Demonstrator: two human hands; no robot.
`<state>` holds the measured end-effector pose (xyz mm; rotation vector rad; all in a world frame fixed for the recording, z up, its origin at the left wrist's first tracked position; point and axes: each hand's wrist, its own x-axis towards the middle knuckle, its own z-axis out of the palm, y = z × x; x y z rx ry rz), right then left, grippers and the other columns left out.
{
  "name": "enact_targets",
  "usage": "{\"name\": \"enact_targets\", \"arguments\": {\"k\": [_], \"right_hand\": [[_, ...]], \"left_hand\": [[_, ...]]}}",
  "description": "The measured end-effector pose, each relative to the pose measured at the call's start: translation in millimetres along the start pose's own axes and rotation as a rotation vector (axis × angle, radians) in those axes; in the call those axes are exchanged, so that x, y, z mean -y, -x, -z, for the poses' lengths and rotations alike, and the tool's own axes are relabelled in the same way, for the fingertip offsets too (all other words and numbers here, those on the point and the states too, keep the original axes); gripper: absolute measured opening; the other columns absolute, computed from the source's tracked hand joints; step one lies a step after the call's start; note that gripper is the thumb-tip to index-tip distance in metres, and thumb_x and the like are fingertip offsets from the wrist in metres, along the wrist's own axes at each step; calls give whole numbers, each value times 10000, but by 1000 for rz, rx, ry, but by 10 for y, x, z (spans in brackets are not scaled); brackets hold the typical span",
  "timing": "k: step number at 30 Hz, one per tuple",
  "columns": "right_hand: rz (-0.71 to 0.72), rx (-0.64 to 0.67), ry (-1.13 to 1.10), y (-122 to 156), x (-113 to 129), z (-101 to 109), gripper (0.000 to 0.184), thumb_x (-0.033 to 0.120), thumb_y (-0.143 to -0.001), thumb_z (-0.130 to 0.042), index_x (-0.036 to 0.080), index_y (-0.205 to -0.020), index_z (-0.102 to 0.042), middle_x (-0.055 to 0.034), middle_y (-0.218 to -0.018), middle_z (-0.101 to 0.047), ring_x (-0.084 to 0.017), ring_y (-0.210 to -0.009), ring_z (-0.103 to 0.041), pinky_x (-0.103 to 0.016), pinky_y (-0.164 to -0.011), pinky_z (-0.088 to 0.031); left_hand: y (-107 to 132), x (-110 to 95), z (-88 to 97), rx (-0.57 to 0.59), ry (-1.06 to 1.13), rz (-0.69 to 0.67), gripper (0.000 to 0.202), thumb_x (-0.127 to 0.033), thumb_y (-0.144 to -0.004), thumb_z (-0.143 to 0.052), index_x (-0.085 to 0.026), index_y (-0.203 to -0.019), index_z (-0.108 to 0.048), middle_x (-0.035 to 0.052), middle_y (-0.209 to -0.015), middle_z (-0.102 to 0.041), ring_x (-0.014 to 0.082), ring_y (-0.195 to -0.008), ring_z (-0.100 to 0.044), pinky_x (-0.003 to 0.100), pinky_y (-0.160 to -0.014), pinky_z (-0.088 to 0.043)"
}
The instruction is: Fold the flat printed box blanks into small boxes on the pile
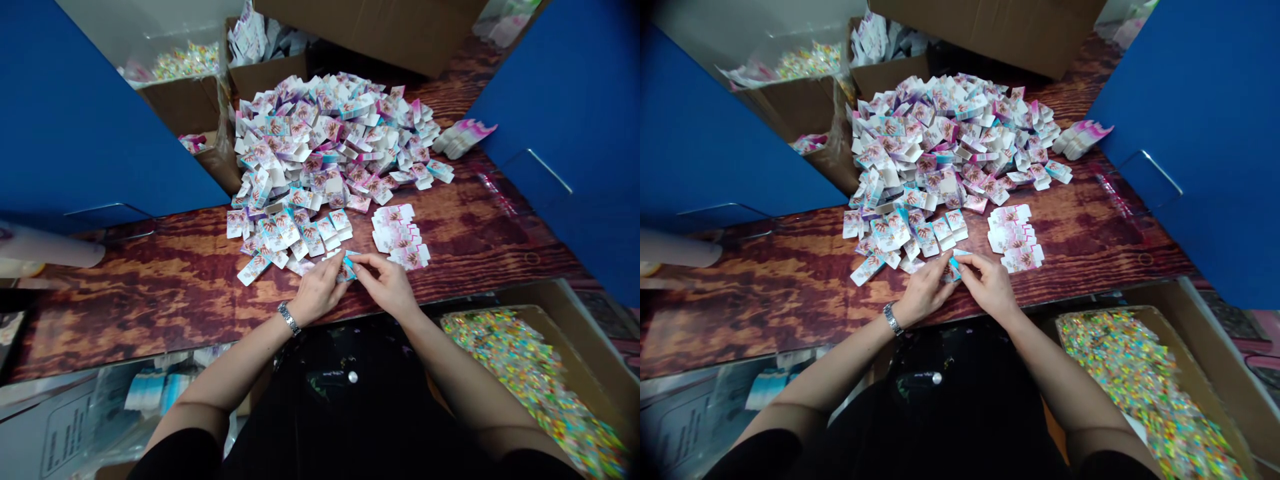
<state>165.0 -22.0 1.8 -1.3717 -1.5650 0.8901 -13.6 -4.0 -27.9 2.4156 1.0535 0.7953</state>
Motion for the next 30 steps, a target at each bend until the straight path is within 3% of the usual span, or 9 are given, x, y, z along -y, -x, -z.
{"name": "enact_targets", "arguments": {"k": [19,25,30], "right_hand": [[1,32,20,-6,-9,24,204,223,-878,-568,220,-1044,-686,-15,-1006,-724,-177,-915,-677,-300,-838,-524],[152,6,186,-4,51,31,197,163,-872,-561,207,-1018,-686,-27,-974,-722,-179,-894,-675,-302,-826,-525],[241,-51,266,18,83,-19,224,169,-907,-519,210,-1063,-674,-40,-998,-726,-184,-914,-685,-313,-845,-544]], "left_hand": [[12,32,-1,-19,67,-14,578,-303,-919,-526,-136,-1421,-292,177,-1266,-565,237,-1143,-580,391,-962,-499],[16,31,-8,-18,49,-27,579,-288,-921,-521,-130,-1424,-280,173,-1259,-567,234,-1143,-577,378,-958,-501],[3,-8,30,11,-140,-28,628,-281,-938,-466,-141,-1476,-174,170,-1227,-577,245,-1125,-581,377,-919,-521]]}}
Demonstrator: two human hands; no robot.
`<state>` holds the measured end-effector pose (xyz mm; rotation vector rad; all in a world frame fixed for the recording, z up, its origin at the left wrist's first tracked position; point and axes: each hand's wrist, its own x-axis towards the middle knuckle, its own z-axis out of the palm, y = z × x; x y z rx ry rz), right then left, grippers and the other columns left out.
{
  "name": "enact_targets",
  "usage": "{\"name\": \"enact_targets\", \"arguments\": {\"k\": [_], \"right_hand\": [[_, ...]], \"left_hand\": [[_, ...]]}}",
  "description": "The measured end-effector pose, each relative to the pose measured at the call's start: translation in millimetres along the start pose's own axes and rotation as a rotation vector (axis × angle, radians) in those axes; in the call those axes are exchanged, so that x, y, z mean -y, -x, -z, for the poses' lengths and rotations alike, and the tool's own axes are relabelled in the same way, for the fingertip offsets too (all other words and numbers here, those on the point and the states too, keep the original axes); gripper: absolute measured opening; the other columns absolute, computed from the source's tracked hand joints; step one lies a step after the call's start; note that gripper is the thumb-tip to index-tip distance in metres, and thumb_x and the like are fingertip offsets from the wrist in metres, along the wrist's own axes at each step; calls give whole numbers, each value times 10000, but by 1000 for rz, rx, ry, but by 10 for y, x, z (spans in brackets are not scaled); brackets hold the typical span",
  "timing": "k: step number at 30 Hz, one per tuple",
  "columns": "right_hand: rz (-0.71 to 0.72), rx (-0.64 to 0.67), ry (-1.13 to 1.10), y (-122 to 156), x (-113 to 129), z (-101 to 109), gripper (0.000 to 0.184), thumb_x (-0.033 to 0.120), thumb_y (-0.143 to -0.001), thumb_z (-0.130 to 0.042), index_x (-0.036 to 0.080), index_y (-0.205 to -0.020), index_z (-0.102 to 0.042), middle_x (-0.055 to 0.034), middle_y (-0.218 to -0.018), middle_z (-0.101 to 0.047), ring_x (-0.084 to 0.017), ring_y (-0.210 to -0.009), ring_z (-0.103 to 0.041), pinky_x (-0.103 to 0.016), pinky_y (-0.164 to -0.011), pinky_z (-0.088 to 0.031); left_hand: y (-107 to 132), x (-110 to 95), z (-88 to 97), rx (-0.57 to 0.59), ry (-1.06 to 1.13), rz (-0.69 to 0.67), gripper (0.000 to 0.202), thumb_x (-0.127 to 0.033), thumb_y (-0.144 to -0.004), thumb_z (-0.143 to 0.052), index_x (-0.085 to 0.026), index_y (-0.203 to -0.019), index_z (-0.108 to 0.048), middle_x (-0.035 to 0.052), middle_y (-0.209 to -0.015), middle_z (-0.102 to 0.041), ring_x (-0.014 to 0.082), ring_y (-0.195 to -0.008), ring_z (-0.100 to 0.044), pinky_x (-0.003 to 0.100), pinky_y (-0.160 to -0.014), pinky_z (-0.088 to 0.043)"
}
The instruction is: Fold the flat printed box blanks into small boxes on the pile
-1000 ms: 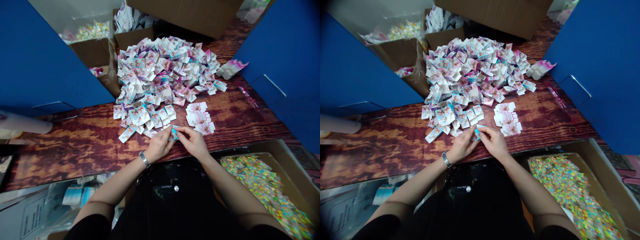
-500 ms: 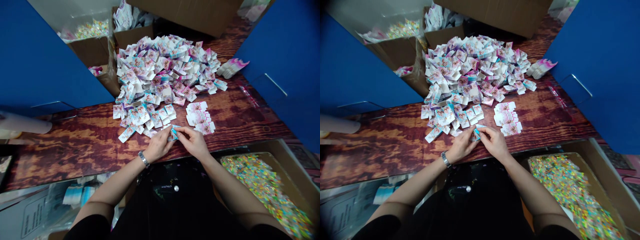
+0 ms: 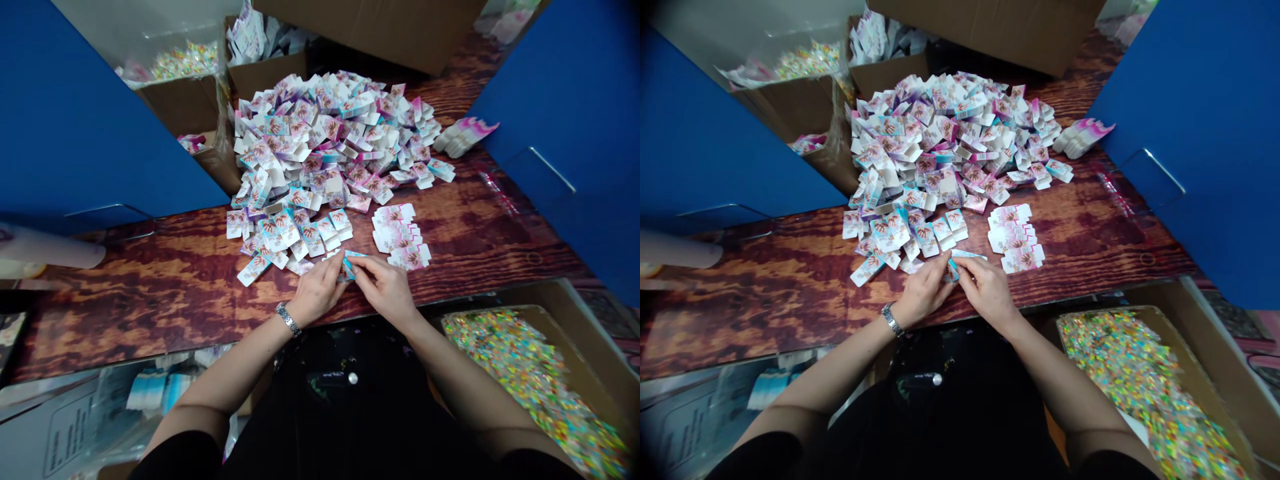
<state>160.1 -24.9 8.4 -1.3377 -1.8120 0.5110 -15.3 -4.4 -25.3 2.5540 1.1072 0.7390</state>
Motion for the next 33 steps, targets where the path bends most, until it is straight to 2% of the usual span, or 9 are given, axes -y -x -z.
{"name": "enact_targets", "arguments": {"k": [6,11,13,16,18,21,25,30,33], "right_hand": [[136,-68,152,150,-34,-167,366,112,-928,-433,171,-1254,-590,-92,-1158,-686,-199,-1048,-662,-339,-948,-535],[254,-126,211,265,-12,-309,506,67,-919,-415,137,-1420,-417,-133,-1286,-606,-221,-1199,-576,-367,-1020,-500],[217,-115,152,266,1,-301,529,88,-927,-430,159,-1448,-371,-121,-1306,-593,-214,-1199,-577,-360,-1021,-500],[43,-120,44,235,6,-235,525,147,-948,-451,189,-1460,-342,-106,-1324,-582,-203,-1160,-605,-342,-998,-515],[-23,-118,11,212,4,-196,504,165,-956,-451,201,-1450,-356,-88,-1281,-619,-189,-1125,-628,-317,-971,-530],[49,-112,52,199,-8,-188,492,154,-959,-444,195,-1443,-364,-82,-1227,-655,-180,-1099,-643,-298,-955,-538],[194,-163,194,231,-37,-253,537,122,-946,-456,148,-1465,-321,-130,-1243,-637,-197,-1071,-658,-307,-939,-549],[247,-179,278,290,-43,-332,585,102,-942,-415,159,-1499,-244,-130,-1310,-588,-220,-1124,-628,-348,-953,-547],[240,-173,270,296,-25,-335,545,115,-940,-402,152,-1475,-307,-132,-1292,-603,-236,-1135,-621,-379,-967,-537]], "left_hand": [[-39,-115,39,60,-226,46,689,-268,-951,-410,-107,-1499,-25,160,-1137,-592,252,-1052,-592,371,-844,-543],[-12,-138,10,91,-216,87,669,-264,-949,-374,-74,-1493,-34,155,-1052,-587,248,-957,-594,365,-778,-543],[-3,-123,13,97,-169,98,665,-274,-945,-377,-75,-1491,-54,151,-1041,-586,247,-949,-591,366,-779,-539],[-13,-102,41,67,-115,113,679,-307,-946,-404,-101,-1496,-62,151,-1091,-584,251,-1013,-578,369,-827,-529],[-25,-98,60,52,-112,119,692,-317,-941,-428,-118,-1498,-68,149,-1118,-583,251,-1027,-575,370,-842,-526],[-30,-107,71,59,-127,122,695,-310,-936,-437,-117,-1497,-76,151,-1128,-584,251,-1031,-575,369,-841,-529],[-19,-128,62,81,-172,116,688,-299,-938,-424,-101,-1494,-71,154,-1126,-591,249,-1021,-581,368,-834,-532],[-24,-139,54,60,-187,98,661,-288,-947,-396,-77,-1486,-77,191,-1210,-567,262,-1067,-575,378,-856,-529],[-31,-131,54,54,-181,100,637,-296,-954,-377,-79,-1483,-97,193,-1199,-574,263,-1049,-586,384,-849,-531]]}}
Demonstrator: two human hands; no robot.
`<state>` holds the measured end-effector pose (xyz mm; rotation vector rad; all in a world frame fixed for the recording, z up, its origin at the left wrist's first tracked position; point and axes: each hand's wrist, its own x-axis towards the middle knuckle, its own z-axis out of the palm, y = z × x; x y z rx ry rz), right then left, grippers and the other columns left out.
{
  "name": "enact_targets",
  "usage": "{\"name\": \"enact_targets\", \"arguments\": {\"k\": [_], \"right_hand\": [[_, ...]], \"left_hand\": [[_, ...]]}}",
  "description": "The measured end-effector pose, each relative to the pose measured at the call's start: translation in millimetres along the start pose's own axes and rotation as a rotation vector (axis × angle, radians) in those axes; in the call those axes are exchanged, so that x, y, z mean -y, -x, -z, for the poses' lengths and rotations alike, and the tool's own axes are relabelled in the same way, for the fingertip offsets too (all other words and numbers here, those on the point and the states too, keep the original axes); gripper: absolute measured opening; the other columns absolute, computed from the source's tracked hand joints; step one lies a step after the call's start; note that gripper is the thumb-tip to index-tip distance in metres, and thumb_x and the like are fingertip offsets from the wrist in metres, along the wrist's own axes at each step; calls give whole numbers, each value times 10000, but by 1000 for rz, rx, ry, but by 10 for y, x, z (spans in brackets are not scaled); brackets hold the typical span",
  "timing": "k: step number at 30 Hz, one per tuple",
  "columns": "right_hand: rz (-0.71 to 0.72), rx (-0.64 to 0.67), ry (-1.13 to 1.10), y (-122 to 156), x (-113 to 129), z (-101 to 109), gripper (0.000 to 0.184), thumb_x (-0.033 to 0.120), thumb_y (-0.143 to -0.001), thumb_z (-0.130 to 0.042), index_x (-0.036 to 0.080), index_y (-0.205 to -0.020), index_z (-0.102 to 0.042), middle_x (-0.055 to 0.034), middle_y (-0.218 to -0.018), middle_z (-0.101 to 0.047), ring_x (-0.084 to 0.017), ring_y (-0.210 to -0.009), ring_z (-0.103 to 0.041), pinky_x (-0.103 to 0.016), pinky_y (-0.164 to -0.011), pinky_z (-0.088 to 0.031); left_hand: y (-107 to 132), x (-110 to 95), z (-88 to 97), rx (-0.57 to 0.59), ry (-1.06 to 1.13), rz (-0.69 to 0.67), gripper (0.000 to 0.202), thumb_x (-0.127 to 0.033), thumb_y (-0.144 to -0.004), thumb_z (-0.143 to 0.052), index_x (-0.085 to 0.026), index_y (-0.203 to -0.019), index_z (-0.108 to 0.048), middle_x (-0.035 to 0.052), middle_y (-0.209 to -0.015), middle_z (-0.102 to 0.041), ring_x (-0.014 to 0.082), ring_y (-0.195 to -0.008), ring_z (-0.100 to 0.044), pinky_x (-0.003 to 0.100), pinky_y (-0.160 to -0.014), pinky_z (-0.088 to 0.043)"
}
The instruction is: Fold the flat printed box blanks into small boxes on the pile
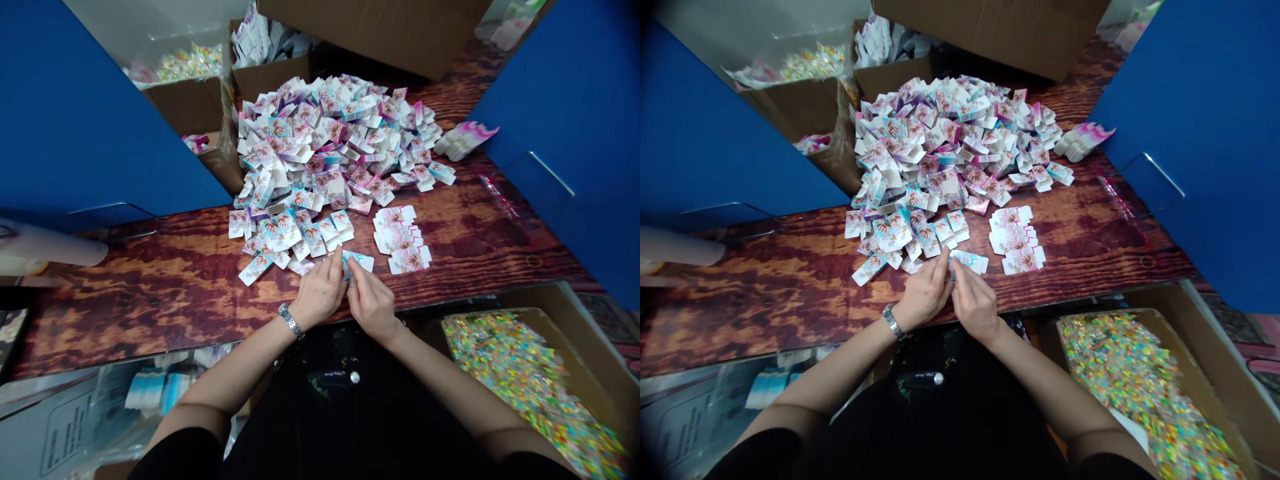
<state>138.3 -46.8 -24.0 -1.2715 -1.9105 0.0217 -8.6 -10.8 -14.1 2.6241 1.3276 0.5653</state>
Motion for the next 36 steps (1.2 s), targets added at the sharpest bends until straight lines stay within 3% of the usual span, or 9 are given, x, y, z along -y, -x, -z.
{"name": "enact_targets", "arguments": {"k": [11,13,15,17,20,24,29,32,36], "right_hand": [[-248,175,-293,-61,-103,4,444,174,-938,-460,191,-1379,-417,-70,-1150,-692,-177,-1059,-656,-324,-958,-513],[-288,205,-300,-92,-215,17,458,220,-945,-471,210,-1395,-390,-44,-1090,-713,-174,-1009,-672,-325,-933,-520],[-298,210,-232,-117,-345,25,466,265,-948,-475,210,-1402,-381,-54,-1074,-711,-194,-1002,-665,-351,-920,-517],[-269,246,-94,-126,-463,17,463,305,-939,-491,188,-1381,-415,-94,-1092,-692,-239,-1023,-643,-396,-901,-515],[-172,384,124,-110,-577,-26,447,362,-903,-552,147,-1293,-517,-148,-1077,-669,-304,-1018,-607,-442,-847,-516],[-65,458,215,-90,-618,-78,379,370,-876,-596,144,-1180,-596,-160,-1085,-648,-305,-1005,-572,-445,-864,-498],[-93,484,185,-109,-599,-56,316,376,-828,-662,159,-1054,-619,-154,-1080,-630,-305,-1006,-566,-447,-846,-498],[-127,449,150,-125,-558,-16,269,345,-825,-663,165,-1017,-613,-157,-1134,-604,-311,-1053,-552,-445,-858,-490],[-192,385,8,-137,-479,30,108,262,-893,-549,189,-927,-622,-88,-932,-669,-254,-920,-609,-380,-813,-490]], "left_hand": [[31,100,6,99,-135,-49,571,-298,-955,-380,-34,-1441,-238,180,-1090,-625,255,-927,-614,340,-713,-543],[-98,209,134,22,-161,-59,551,-303,-960,-390,-74,-1446,-266,180,-1134,-619,259,-986,-606,358,-788,-534],[-289,342,345,-161,-168,3,591,-353,-955,-424,-102,-1462,-253,205,-1292,-537,292,-1160,-536,422,-948,-475],[-470,458,569,-335,-152,37,724,-459,-927,-469,-76,-1478,-196,230,-1462,-346,358,-1373,-308,521,-1100,-310],[-575,527,720,-405,-137,14,745,-499,-914,-477,-99,-1479,-202,203,-1540,-202,372,-1443,-127,563,-1144,-195],[-388,429,420,-233,-116,-114,613,-390,-926,-491,-112,-1441,-311,195,-1458,-382,347,-1410,-250,533,-1123,-279],[-107,256,-34,27,-35,-189,519,-319,-935,-468,-109,-1402,-379,188,-1366,-503,332,-1347,-375,548,-1081,-339],[-50,224,-103,110,-47,-210,520,-322,-928,-482,-81,-1382,-402,200,-1382,-487,343,-1345,-375,550,-1085,-332],[-36,207,-94,180,-74,-248,534,-291,-916,-502,-69,-1387,-385,204,-1417,-450,332,-1353,-373,550,-1105,-303]]}}
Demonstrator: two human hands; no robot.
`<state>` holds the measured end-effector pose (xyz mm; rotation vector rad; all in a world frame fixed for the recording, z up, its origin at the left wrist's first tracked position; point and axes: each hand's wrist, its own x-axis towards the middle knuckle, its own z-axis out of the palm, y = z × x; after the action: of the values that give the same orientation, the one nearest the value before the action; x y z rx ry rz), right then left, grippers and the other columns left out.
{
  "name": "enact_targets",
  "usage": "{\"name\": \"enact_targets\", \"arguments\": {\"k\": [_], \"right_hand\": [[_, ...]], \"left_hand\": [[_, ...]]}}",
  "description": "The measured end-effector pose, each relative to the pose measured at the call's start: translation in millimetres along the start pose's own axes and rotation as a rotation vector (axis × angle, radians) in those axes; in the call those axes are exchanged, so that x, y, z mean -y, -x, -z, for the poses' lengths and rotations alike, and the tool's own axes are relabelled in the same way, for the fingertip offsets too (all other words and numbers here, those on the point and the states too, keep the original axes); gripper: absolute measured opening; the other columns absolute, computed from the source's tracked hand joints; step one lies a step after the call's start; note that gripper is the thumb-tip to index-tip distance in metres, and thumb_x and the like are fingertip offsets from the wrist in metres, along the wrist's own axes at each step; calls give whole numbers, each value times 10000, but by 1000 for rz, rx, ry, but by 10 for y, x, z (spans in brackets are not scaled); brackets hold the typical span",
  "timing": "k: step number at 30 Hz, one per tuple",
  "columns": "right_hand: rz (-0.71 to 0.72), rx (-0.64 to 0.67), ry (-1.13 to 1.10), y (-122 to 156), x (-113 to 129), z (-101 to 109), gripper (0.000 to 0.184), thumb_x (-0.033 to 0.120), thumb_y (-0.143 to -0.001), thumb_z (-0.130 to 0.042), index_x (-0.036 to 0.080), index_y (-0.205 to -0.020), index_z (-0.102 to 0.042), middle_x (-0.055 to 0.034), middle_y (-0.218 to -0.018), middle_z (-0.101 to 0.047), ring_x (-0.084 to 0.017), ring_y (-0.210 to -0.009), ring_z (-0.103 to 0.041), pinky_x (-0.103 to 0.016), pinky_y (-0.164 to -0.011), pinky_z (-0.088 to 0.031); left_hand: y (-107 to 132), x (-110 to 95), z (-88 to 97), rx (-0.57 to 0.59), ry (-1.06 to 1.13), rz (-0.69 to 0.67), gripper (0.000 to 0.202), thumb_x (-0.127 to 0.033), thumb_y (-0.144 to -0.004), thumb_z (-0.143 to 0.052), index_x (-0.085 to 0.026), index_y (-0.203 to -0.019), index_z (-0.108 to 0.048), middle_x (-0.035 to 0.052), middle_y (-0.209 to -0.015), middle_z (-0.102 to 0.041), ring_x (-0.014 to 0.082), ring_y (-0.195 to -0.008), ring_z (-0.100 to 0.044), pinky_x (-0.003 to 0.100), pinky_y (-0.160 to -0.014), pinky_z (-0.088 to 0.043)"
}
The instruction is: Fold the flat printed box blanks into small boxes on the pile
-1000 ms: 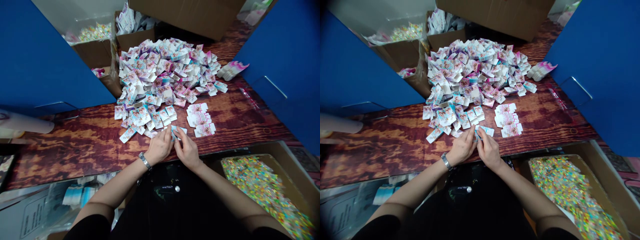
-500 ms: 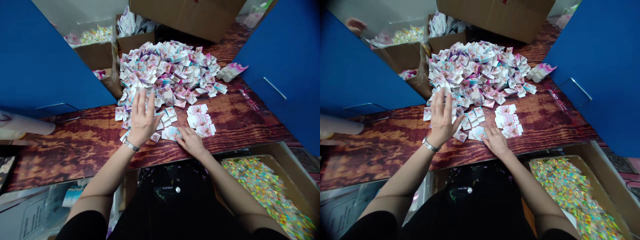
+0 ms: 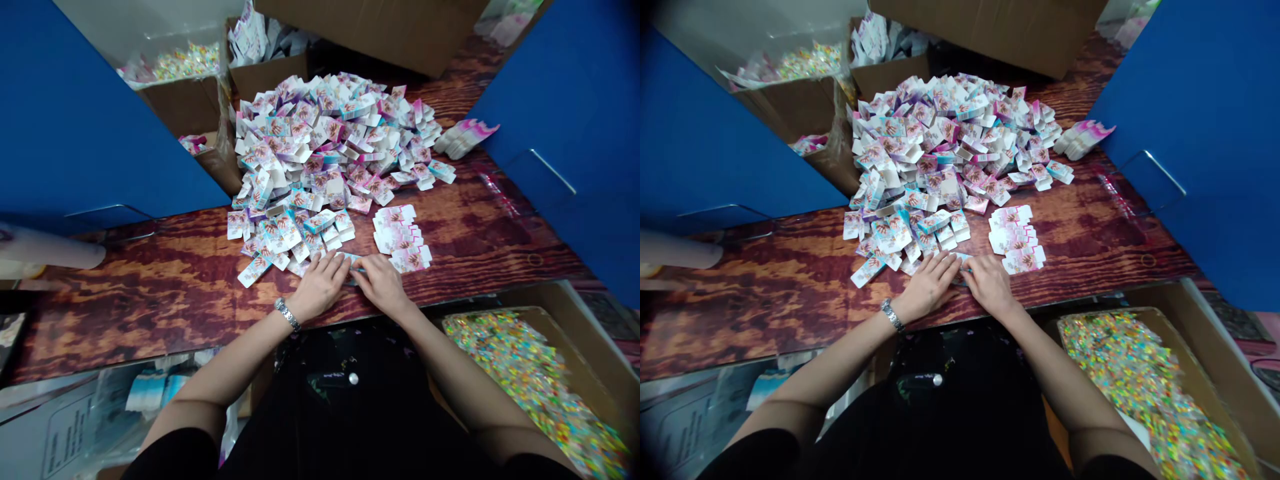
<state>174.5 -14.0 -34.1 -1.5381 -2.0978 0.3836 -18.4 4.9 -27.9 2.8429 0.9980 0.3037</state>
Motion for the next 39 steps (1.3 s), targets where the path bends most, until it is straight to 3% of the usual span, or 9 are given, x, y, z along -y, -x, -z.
{"name": "enact_targets", "arguments": {"k": [3,7,12,15,20,25,28,34,39], "right_hand": [[-104,-37,-247,5,38,5,119,277,-895,-535,203,-898,-628,-27,-846,-695,-188,-783,-650,-301,-724,-500],[-248,-59,-447,-13,42,-13,194,368,-874,-568,194,-887,-653,-17,-815,-704,-161,-684,-646,-273,-638,-498],[-271,-61,-650,20,80,46,289,409,-902,-538,191,-1076,-616,-35,-883,-690,-162,-748,-649,-270,-647,-527],[-235,-210,-569,99,150,97,293,355,-910,-544,209,-1163,-560,-45,-958,-679,-159,-771,-652,-284,-682,-541],[74,-329,-269,181,237,81,189,222,-890,-576,218,-1076,-612,-81,-1041,-657,-208,-988,-640,-353,-880,-531],[149,-425,-223,172,235,60,365,163,-877,-586,218,-1234,-536,-113,-1143,-630,-230,-1084,-612,-395,-938,-524],[181,-402,-196,172,235,63,315,157,-877,-585,217,-1186,-584,-116,-1155,-622,-227,-1080,-618,-379,-933,-531],[182,-331,-228,183,259,61,255,170,-904,-543,212,-1137,-640,-101,-1090,-641,-213,-1039,-633,-360,-913,-538],[160,-291,-295,143,298,112,370,169,-909,-531,227,-1274,-550,-94,-1164,-647,-219,-1081,-621,-379,-937,-532]], "left_hand": [[-10,-36,6,5,-26,13,485,-243,-939,-443,-78,-1390,-375,204,-1419,-450,308,-1350,-389,541,-1104,-307],[-15,-64,7,-48,-11,25,460,-244,-948,-421,-61,-1368,-380,218,-1378,-488,296,-1307,-447,494,-1075,-366],[39,-13,-26,-128,148,123,354,-310,-916,-501,-110,-1209,-502,154,-1045,-665,249,-985,-643,377,-837,-528],[58,-2,-47,-193,231,218,410,-355,-909,-526,-141,-1252,-464,125,-1037,-666,229,-939,-657,346,-807,-532],[32,-68,6,-251,387,296,574,-326,-884,-561,-185,-1387,-324,118,-1232,-608,208,-1018,-645,319,-854,-517],[26,-127,65,-289,471,330,579,-365,-885,-578,-212,-1388,-335,94,-1232,-611,161,-874,-666,269,-788,-520],[30,-146,69,-313,500,356,572,-346,-871,-599,-222,-1371,-354,86,-1230,-607,148,-836,-662,261,-768,-518],[52,-143,62,-368,518,274,490,-281,-859,-610,-218,-1306,-419,83,-1224,-614,164,-958,-654,273,-838,-518],[48,-119,56,-405,540,237,456,-265,-862,-606,-224,-1283,-435,77,-1207,-624,168,-988,-651,285,-858,-520]]}}
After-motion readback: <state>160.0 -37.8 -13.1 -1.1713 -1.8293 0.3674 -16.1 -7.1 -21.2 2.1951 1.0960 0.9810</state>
